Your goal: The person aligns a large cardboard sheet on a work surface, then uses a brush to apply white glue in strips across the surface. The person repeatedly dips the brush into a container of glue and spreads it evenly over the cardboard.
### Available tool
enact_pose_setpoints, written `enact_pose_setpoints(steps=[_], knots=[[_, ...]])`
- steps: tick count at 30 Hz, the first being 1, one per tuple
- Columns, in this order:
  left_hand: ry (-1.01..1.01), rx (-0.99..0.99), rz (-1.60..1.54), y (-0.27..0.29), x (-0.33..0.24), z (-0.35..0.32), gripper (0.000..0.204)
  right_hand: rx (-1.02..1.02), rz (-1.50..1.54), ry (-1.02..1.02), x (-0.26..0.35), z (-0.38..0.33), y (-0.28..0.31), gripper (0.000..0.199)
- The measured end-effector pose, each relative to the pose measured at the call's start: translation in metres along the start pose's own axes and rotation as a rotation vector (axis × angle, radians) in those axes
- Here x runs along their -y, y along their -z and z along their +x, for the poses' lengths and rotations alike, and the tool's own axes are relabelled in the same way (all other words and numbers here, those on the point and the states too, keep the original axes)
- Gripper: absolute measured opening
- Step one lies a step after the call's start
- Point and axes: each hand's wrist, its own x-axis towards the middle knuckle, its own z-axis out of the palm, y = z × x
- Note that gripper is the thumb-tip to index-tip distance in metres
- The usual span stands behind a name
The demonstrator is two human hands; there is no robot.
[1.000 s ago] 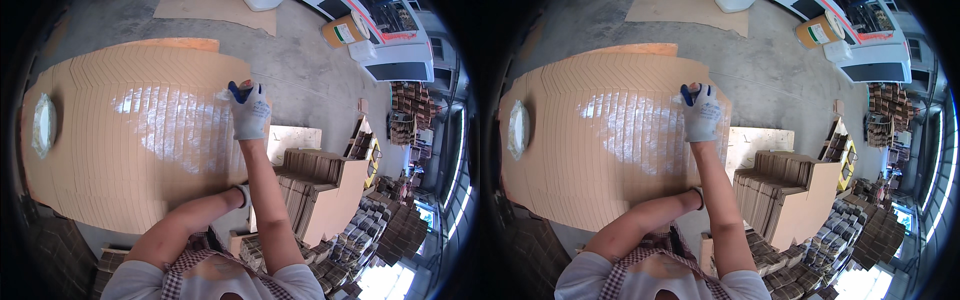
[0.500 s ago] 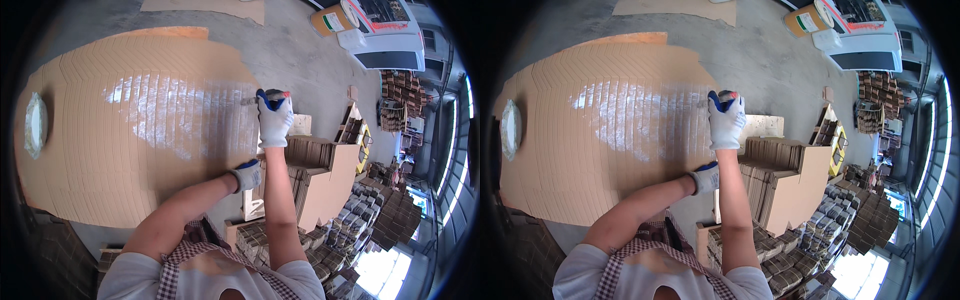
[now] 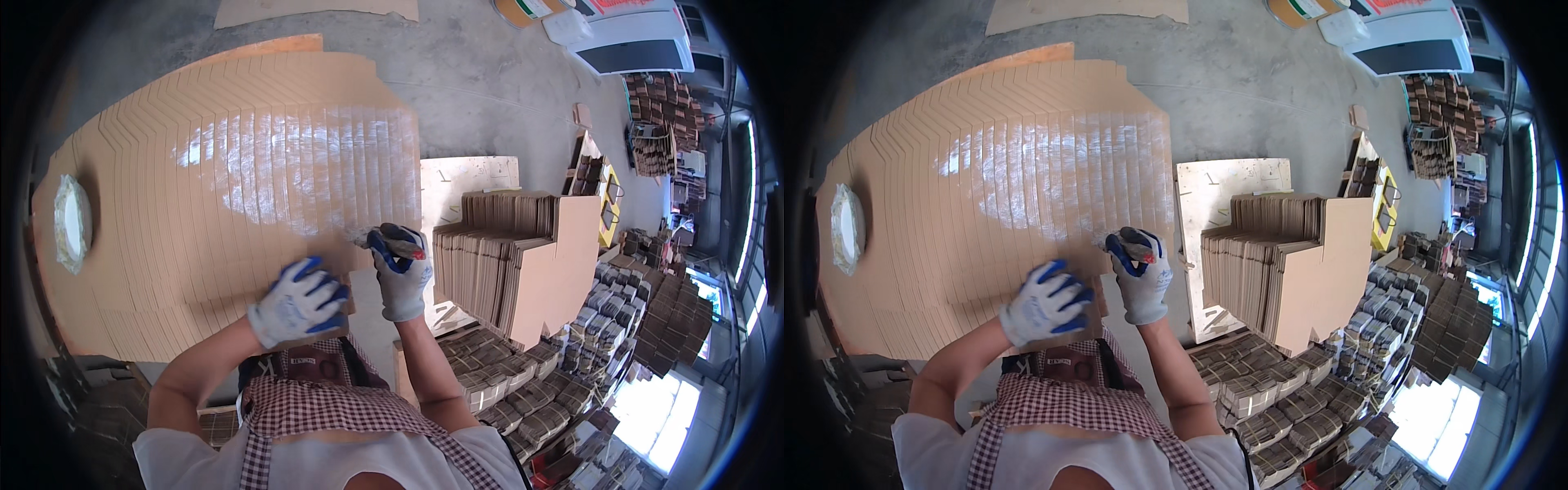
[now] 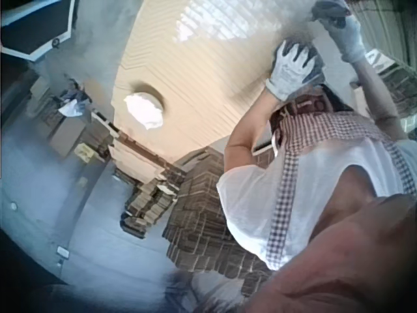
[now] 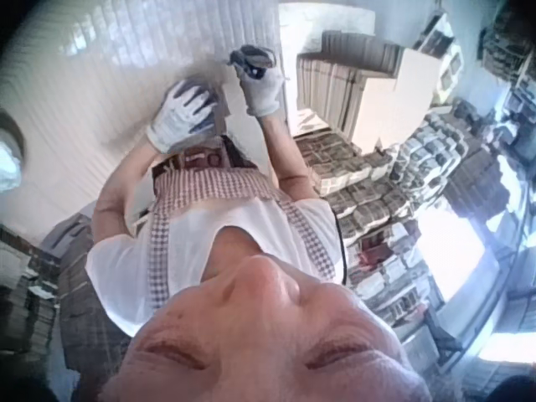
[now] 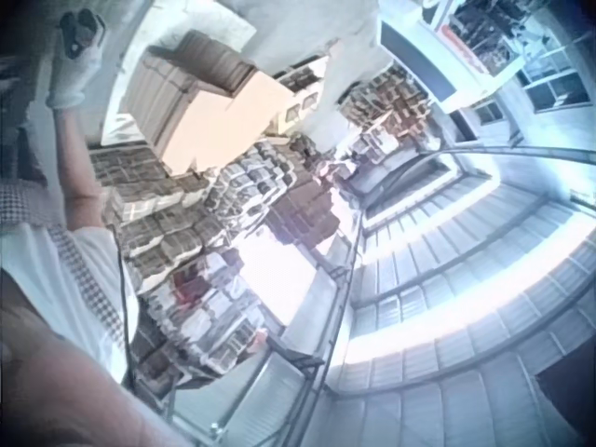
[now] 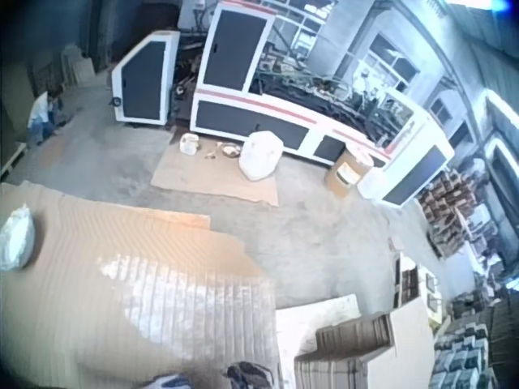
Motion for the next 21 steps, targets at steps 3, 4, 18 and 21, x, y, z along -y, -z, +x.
enact_pose_setpoints(steps=[3, 4, 18, 21], knots=[[0.174, -0.02, 0.111, 0.015, 0.031, -0.041, 0.042, -0.004, -0.152, 0.081, -0.021, 0.0, 0.0, 0.033], [0.177, 0.008, 0.103, 0.016, 0.04, -0.045, 0.046, -0.008, -0.245, 0.125, -0.033, 0.005, 0.005, 0.033], [0.157, -0.05, 0.107, 0.007, 0.052, -0.05, 0.035, -0.057, -0.29, 0.175, -0.06, 0.008, 0.001, 0.037], [0.16, -0.051, 0.091, 0.005, 0.053, -0.054, 0.034, -0.182, -0.457, -0.123, -0.065, 0.036, 0.051, 0.036]])
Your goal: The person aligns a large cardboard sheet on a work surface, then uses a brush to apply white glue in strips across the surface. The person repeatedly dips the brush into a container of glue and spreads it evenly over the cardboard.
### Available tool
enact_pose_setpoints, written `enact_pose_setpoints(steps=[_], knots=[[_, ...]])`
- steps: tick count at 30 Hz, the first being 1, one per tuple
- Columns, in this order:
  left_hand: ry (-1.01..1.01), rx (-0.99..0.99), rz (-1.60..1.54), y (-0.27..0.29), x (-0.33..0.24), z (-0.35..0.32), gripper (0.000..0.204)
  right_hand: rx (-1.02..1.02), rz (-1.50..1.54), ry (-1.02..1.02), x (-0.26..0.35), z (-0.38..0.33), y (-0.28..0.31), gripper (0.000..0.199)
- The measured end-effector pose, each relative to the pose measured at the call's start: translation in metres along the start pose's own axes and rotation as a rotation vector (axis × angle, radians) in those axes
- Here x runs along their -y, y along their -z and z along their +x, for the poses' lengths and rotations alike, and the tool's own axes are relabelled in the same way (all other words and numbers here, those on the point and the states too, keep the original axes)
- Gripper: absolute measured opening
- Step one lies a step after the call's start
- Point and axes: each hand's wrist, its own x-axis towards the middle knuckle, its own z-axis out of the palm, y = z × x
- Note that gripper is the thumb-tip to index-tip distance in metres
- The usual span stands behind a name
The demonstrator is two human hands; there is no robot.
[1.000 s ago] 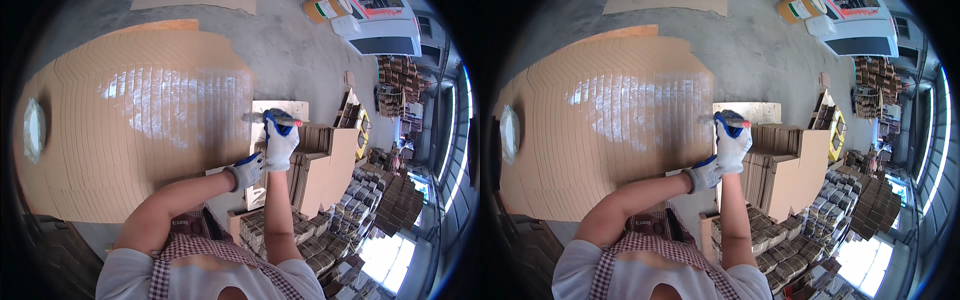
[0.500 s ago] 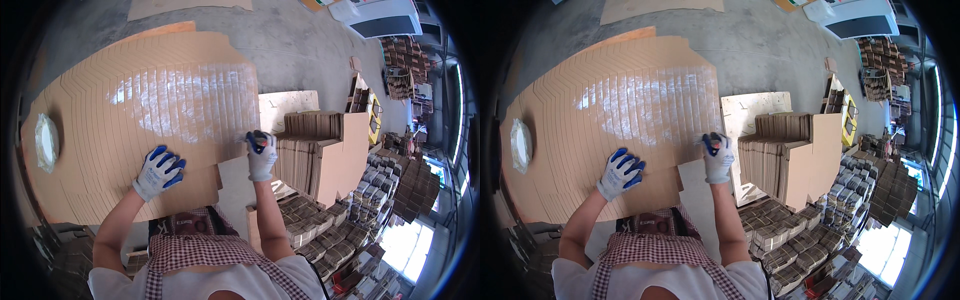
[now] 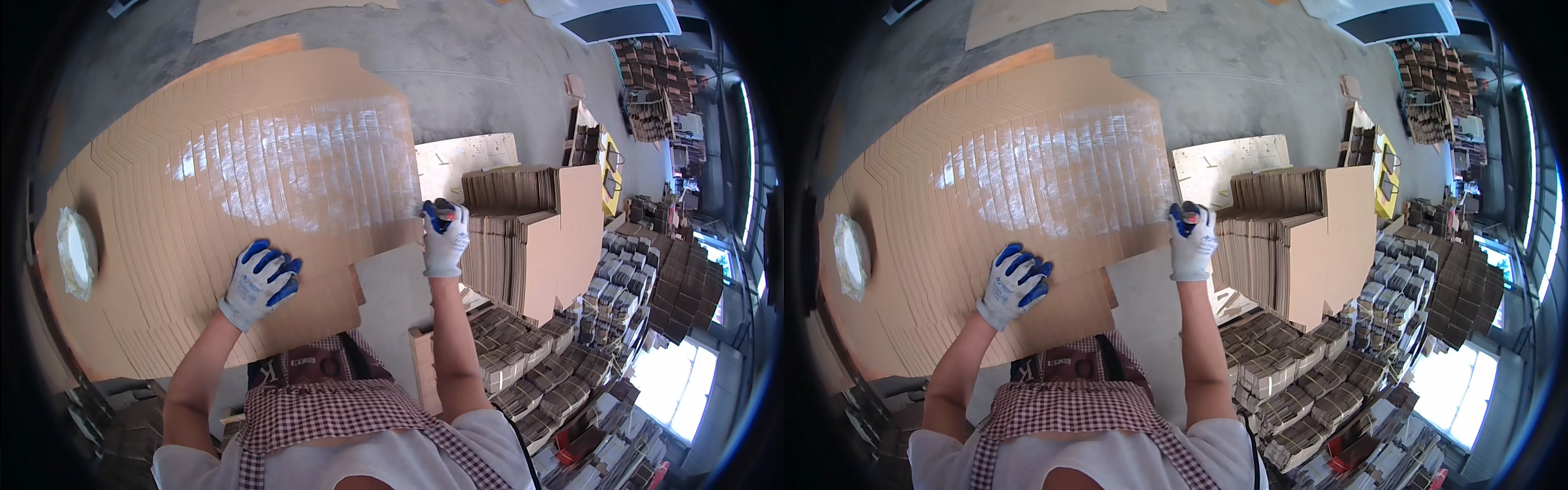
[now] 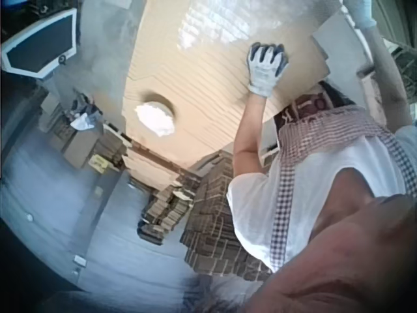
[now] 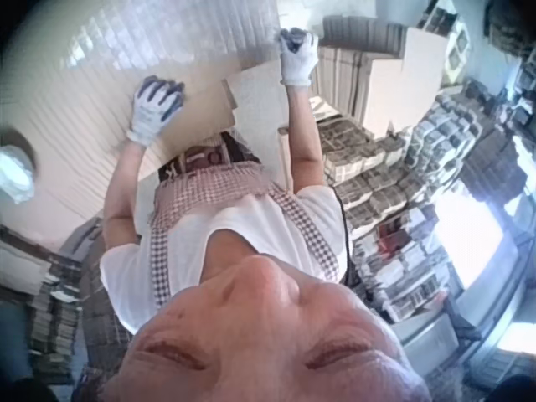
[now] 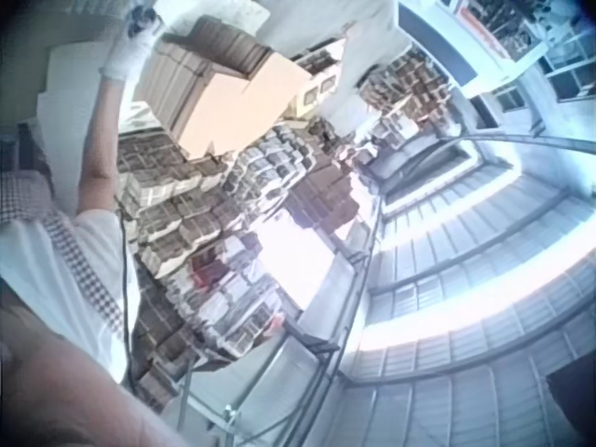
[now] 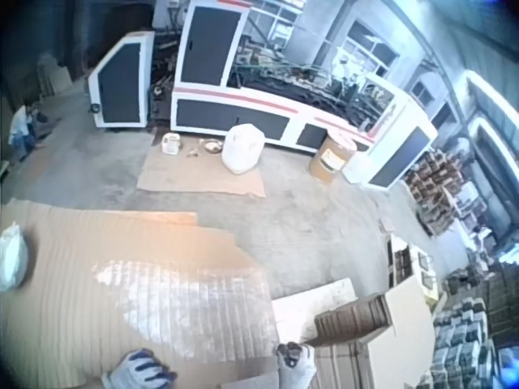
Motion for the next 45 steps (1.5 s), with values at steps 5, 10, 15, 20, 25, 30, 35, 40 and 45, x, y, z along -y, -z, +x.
enact_pose_setpoints(steps=[5, 10, 15, 20, 25, 30, 35, 40, 45], knots=[[0.02, 0.037, -0.044, 0.003, -0.022, 0.018, 0.044, -0.225, 0.246, 0.011, -0.019, 0.013, 0.038, 0.032], [-0.355, 0.266, -0.229, -0.094, -0.099, 0.099, 0.025, -0.195, 0.362, 0.034, -0.011, 0.007, 0.036, 0.03], [-0.424, 0.216, 0.233, -0.214, -0.135, 0.194, 0.036, -0.211, 0.357, 0.008, -0.005, 0.007, 0.043, 0.029], [-0.245, 0.122, 0.333, -0.31, -0.11, 0.182, 0.037, -0.07, 0.466, 0.051, -0.001, 0.001, 0.025, 0.031], [-0.118, 0.282, -0.593, -0.238, -0.117, 0.208, 0.04, 0.044, 0.359, 0.146, -0.02, -0.003, 0.013, 0.034], [-0.256, 0.357, 0.099, -0.195, -0.127, 0.222, 0.038, -0.05, 0.008, 0.169, -0.031, 0.022, 0.018, 0.035], [-0.257, 0.525, 0.033, -0.213, -0.124, 0.219, 0.034, -0.034, 0.204, 0.245, -0.017, 0.012, 0.025, 0.036], [-0.088, 0.334, -0.475, -0.202, -0.117, 0.218, 0.031, 0.011, -0.13, 0.347, -0.017, 0.015, 0.006, 0.04], [-0.312, 0.117, -0.027, -0.195, -0.122, 0.189, 0.031, -0.067, 0.229, 0.207, 0.024, 0.004, 0.029, 0.033]])
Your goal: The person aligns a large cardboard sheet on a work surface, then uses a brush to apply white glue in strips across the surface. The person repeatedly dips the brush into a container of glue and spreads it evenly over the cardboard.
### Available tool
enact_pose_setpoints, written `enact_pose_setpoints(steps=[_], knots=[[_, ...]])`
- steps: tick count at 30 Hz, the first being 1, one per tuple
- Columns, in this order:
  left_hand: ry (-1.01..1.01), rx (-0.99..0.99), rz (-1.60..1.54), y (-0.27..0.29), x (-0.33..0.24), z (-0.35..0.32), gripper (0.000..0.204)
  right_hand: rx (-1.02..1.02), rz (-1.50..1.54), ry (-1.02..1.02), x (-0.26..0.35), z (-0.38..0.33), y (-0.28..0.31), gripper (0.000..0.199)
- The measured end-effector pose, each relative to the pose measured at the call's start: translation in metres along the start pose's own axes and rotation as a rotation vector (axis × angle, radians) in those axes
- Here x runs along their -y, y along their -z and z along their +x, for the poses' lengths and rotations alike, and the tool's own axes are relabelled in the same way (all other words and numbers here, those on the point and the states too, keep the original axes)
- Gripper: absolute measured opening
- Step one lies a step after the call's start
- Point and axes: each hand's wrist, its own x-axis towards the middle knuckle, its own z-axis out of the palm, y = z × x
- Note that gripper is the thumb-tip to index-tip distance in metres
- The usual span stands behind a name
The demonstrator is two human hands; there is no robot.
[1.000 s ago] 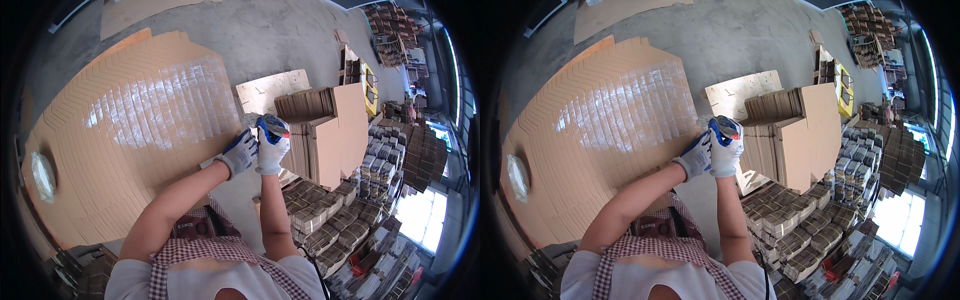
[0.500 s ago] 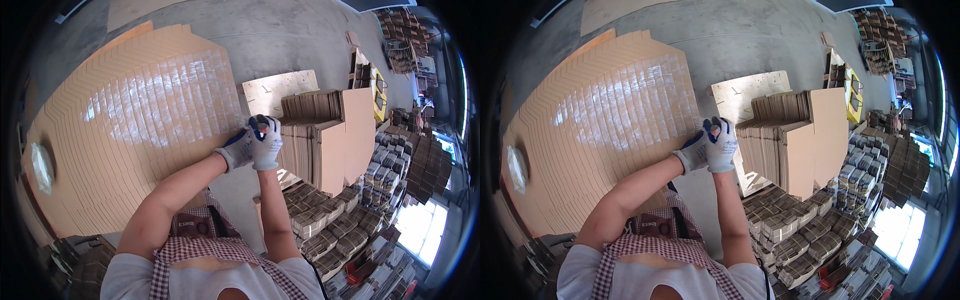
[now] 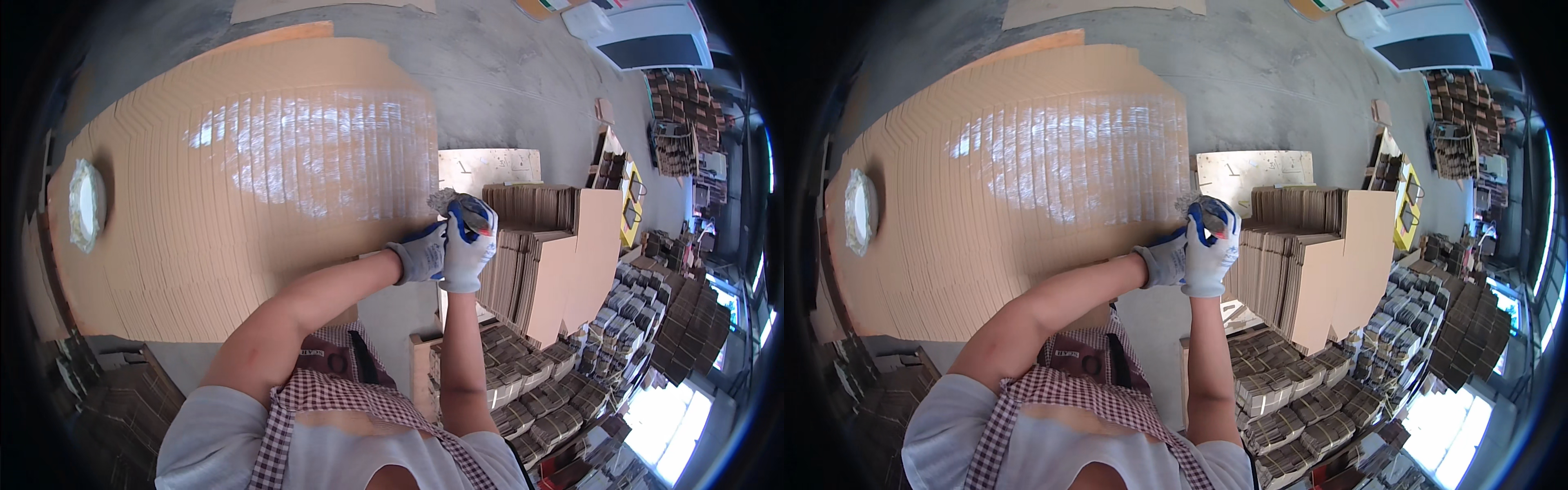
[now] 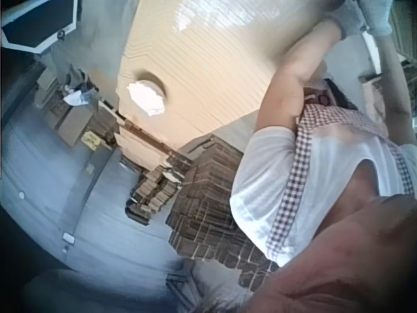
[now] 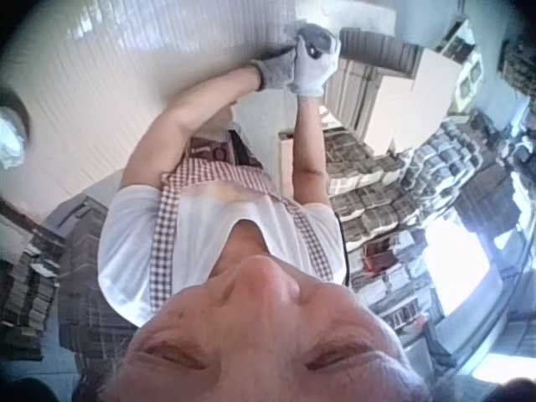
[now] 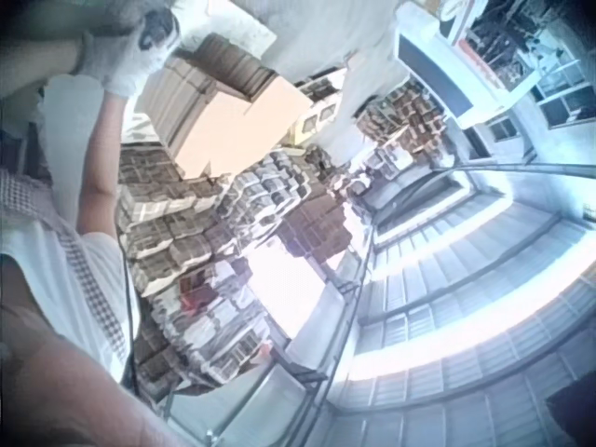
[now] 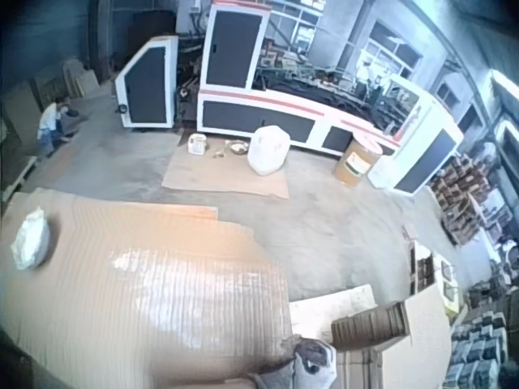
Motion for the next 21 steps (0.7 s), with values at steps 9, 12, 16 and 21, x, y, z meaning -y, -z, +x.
enact_pose_setpoints(steps=[9, 12, 16, 21], knots=[[0.258, -0.124, -0.003, 0.21, 0.012, -0.226, 0.044, 0.256, 0.616, -0.457, 0.087, -0.062, -0.038, 0.035], [0.531, -0.217, 0.235, 0.259, 0.049, -0.305, 0.042, 0.285, 0.606, -0.352, 0.12, -0.099, -0.074, 0.037], [0.606, -0.186, 0.355, 0.266, 0.085, -0.369, 0.038, 0.276, 0.501, -0.256, 0.158, -0.139, -0.12, 0.032], [0.539, -0.245, 0.334, 0.254, 0.108, -0.385, 0.035, 0.117, 0.166, -0.187, 0.094, -0.129, -0.121, 0.032]])
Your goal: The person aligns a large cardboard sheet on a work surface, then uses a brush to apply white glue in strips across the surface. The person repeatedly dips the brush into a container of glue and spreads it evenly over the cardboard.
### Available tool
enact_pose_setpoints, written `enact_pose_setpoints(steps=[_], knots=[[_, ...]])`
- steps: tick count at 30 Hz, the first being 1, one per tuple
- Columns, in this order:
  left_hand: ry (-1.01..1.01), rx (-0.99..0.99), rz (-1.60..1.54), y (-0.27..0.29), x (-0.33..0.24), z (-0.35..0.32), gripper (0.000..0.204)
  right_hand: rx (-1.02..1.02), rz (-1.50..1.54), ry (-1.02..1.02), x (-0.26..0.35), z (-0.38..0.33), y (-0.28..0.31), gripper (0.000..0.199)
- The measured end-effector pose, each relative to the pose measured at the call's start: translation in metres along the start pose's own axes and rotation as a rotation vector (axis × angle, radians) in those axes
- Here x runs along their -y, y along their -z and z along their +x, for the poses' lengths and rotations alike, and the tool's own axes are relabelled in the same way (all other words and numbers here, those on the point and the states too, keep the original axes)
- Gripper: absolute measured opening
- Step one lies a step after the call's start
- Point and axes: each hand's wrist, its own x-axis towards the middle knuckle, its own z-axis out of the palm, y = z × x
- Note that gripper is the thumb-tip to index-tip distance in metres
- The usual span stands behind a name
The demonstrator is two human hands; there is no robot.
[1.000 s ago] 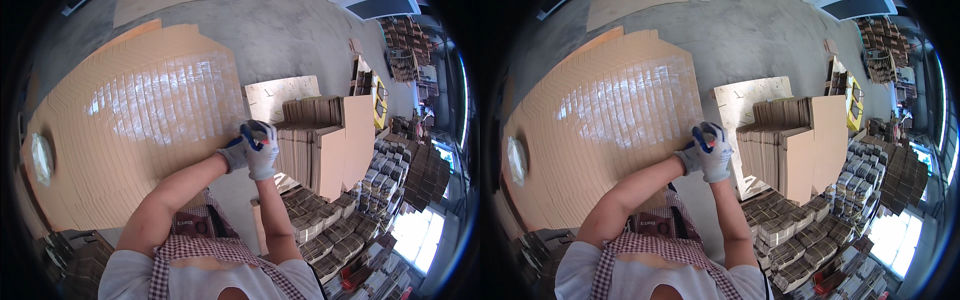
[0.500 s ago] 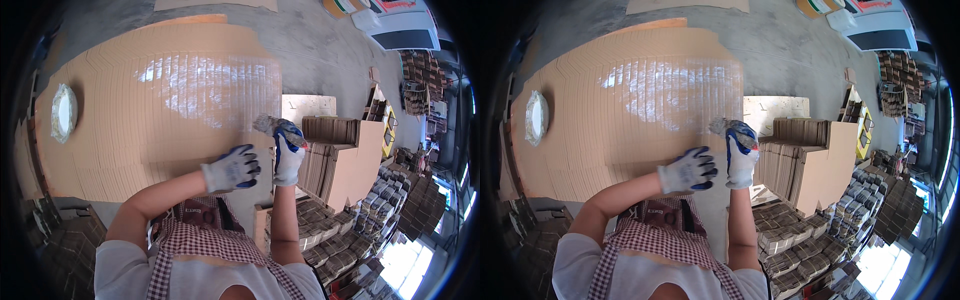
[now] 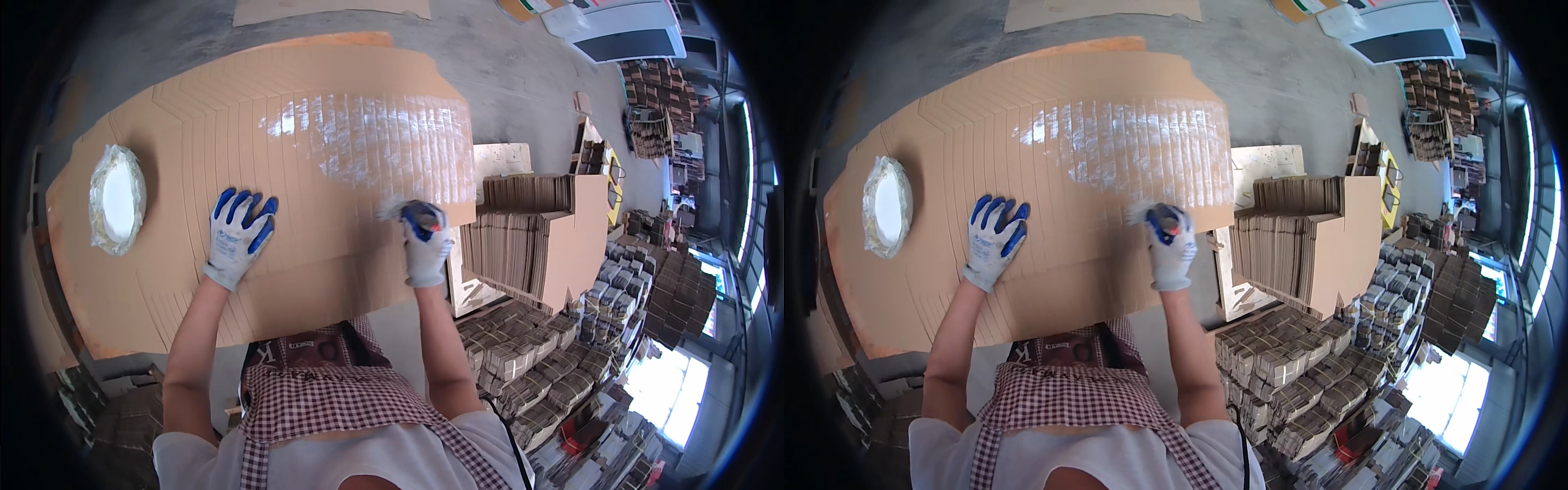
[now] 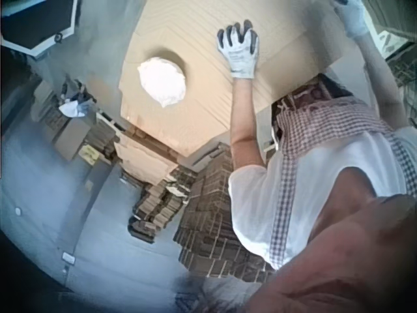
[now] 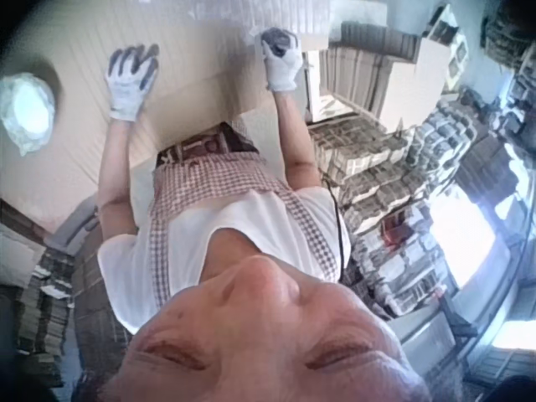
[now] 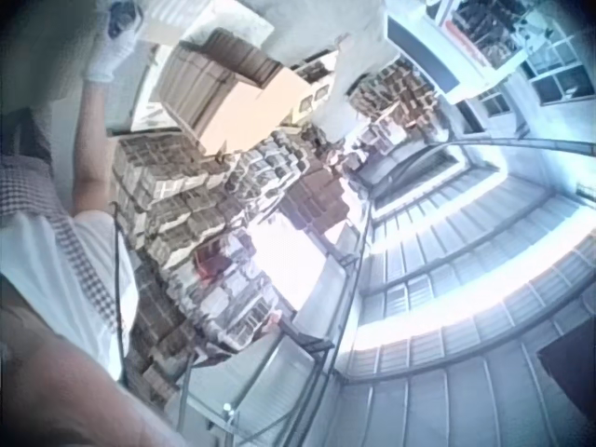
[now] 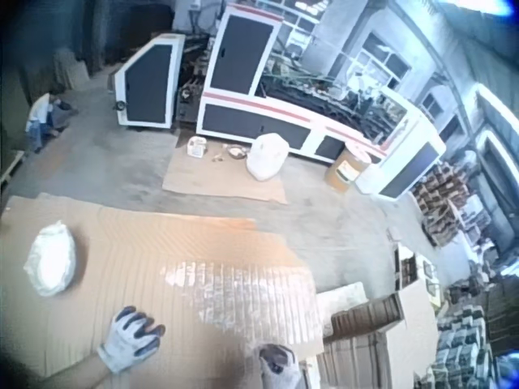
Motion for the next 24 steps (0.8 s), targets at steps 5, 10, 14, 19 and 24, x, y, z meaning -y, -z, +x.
enact_pose_setpoints(steps=[5, 10, 14, 19, 24], knots=[[0.042, 0.007, -0.059, -0.002, 0.008, -0.01, 0.029, -0.095, 0.008, -0.075, 0.034, 0.004, 0.008, 0.04], [0.033, -0.007, -0.093, -0.009, 0.009, -0.009, 0.023, 0.086, -0.206, 0.159, 0.058, -0.023, -0.037, 0.042], [0.022, -0.015, -0.101, -0.004, 0.01, -0.01, 0.024, -0.04, -0.306, 0.131, 0.039, 0.009, -0.018, 0.042], [0.036, -0.018, -0.103, -0.002, 0.01, -0.007, 0.024, 0.25, -0.22, 0.281, 0.087, -0.021, -0.042, 0.049], [0.024, -0.015, -0.071, -0.003, 0.011, -0.008, 0.036, 0.141, -0.503, 0.25, 0.054, 0.014, -0.03, 0.046]])
